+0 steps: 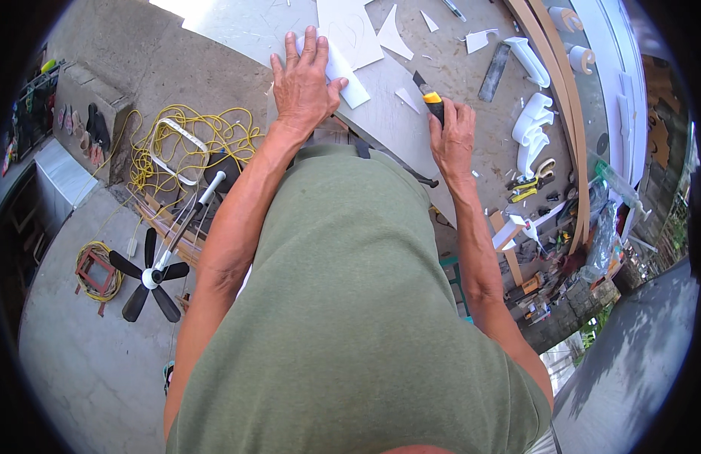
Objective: Cutting and assembling dimensional letters from foam board for a sign.
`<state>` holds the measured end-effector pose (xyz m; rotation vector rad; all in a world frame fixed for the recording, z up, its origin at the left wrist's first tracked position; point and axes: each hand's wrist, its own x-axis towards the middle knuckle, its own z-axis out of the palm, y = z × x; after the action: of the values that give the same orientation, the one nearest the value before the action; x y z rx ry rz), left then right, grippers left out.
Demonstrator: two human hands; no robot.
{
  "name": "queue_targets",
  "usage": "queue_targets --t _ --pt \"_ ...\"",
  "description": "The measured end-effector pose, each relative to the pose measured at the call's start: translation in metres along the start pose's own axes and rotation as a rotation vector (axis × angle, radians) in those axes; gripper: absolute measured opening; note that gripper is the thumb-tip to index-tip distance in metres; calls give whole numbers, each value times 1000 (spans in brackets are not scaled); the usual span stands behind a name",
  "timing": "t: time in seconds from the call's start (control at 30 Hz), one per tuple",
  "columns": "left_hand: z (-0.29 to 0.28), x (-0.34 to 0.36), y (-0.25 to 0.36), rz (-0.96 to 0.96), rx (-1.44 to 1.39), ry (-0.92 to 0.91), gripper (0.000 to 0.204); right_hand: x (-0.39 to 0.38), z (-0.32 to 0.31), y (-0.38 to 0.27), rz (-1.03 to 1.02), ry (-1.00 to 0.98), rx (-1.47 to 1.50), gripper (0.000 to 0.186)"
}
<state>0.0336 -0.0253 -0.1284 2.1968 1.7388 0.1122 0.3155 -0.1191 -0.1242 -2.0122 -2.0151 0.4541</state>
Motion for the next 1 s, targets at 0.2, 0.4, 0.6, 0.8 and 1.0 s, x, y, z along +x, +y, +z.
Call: queue_targets --t 0.2,0.4,0.6,0.8,1.0 --pt "-1 1 7 -39 17 -15 81 33 -8 -61 -12 -191 259 33" --pt "1 0 9 -47 6 6 81 55 20 -87 -45 -296 317 28" --pt "-1 2 11 -49 26 -2 81 61 26 -88 -49 -350 285 26" --pt "-2 3 12 -45 43 -11 82 65 29 -92 -56 -348 257 24" --pt "-2 4 12 -35 39 -15 83 65 29 -98 -67 -334 214 25"
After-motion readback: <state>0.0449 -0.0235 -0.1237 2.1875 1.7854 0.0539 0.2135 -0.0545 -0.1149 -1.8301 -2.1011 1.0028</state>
